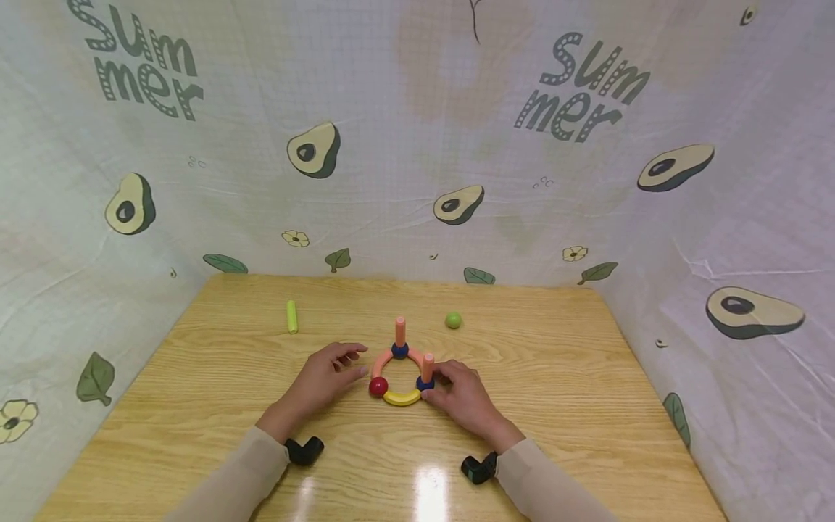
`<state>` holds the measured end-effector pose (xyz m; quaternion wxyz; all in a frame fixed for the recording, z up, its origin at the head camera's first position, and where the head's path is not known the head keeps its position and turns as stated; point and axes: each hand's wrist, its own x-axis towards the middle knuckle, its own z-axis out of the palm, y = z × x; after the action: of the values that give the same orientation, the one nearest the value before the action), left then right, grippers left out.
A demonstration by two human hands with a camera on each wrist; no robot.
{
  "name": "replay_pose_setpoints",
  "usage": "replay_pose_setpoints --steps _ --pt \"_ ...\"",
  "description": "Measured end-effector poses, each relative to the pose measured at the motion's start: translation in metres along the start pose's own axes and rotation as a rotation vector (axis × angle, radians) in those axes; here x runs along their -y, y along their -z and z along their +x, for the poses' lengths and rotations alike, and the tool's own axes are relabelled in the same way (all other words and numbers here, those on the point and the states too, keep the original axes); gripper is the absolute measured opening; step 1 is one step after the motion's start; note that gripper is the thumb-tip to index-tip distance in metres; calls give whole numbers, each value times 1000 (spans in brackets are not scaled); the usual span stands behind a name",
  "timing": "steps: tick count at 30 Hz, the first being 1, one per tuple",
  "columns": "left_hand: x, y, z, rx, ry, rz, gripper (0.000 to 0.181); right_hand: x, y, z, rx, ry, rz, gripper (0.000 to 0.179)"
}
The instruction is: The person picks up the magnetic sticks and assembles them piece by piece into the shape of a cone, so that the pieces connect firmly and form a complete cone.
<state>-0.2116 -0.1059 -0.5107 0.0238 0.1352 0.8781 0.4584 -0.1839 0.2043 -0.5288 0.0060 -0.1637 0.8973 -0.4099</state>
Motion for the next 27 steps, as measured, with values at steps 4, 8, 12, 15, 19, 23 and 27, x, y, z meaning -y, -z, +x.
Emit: replay_pose_setpoints --steps 4,8,12,15,19,23,27 --pt "11 23 10 -116 7 -7 41 0 1 0 7 2 11 29" --pt "26 52 22 -222 25 -42 45 1 1 0 12 1 18 29" --pt "43 77 33 -287 81 -76 48 0 1 -1 9 -5 22 27" --pt "56 89 40 -315 121 -69 50 0 1 -1 8 -20 21 28" --pt "70 98 46 -331 167 -43 51 -1 0 -1 14 -27 28 28" --pt "80 101 51 -316 196 -20 51 -3 -1 0 17 -21 32 27" --pt "86 100 55 -280 216 6 52 -4 0 0 12 -27 22 27"
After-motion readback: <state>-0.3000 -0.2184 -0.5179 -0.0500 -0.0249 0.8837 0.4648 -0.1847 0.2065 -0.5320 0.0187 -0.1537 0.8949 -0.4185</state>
